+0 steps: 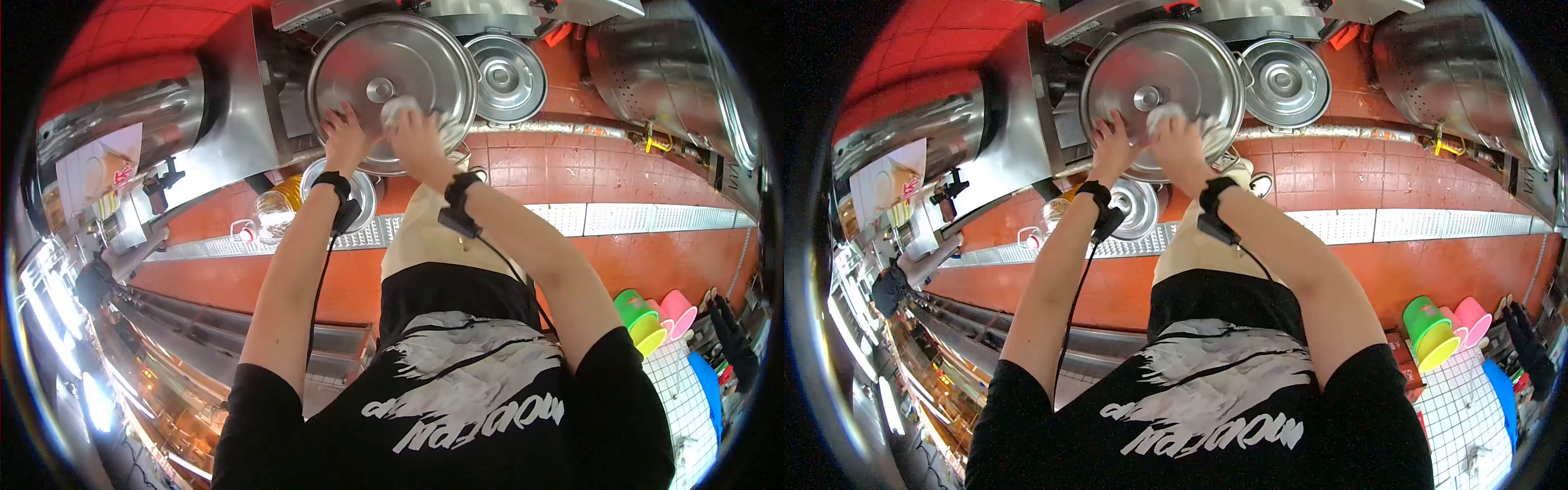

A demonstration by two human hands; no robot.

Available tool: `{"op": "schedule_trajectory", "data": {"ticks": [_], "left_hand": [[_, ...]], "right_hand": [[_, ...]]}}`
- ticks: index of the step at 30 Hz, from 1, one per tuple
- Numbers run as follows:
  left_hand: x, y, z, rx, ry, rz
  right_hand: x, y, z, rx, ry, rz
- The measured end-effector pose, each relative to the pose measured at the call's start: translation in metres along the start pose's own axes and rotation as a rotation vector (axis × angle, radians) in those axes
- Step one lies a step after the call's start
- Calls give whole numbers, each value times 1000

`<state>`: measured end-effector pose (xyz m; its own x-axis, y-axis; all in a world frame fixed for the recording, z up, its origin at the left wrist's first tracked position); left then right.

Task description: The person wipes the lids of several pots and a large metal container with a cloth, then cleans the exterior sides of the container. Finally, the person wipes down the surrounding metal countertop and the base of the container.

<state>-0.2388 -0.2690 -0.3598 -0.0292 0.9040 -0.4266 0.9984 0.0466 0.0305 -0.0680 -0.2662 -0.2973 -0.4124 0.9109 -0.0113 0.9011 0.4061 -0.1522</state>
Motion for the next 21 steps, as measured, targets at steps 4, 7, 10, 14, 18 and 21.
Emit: {"op": "schedule_trajectory", "data": {"ticks": [4,7,10,14,18,21], "left_hand": [[-9,7,-15,-70,53,-17],[-7,8,-17,-66,59,-18],[-9,10,-18,-55,57,-46],[-12,6,-11,-78,79,-25],[-11,10,-17,-20,109,-16],[-8,9,-17,48,111,-9]], "right_hand": [[-63,8,13,254,-41,-323],[-73,83,14,218,-182,-275],[-52,193,31,36,-262,120],[-2,226,-28,118,-75,442],[40,176,-29,170,56,88],[52,139,-3,56,-19,52]]}}
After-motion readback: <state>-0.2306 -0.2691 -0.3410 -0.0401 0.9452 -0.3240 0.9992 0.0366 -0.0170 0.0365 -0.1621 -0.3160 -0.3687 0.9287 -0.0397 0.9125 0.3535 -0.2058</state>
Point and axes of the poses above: each hand's wrist, its own x-axis towards the middle knuckle, its own z-axis out of the palm, y = z × x, the point moved 6 cm from there along x, towards the middle knuckle, and after that the axes turned 7 degrees about z, right-handed, at the moved point
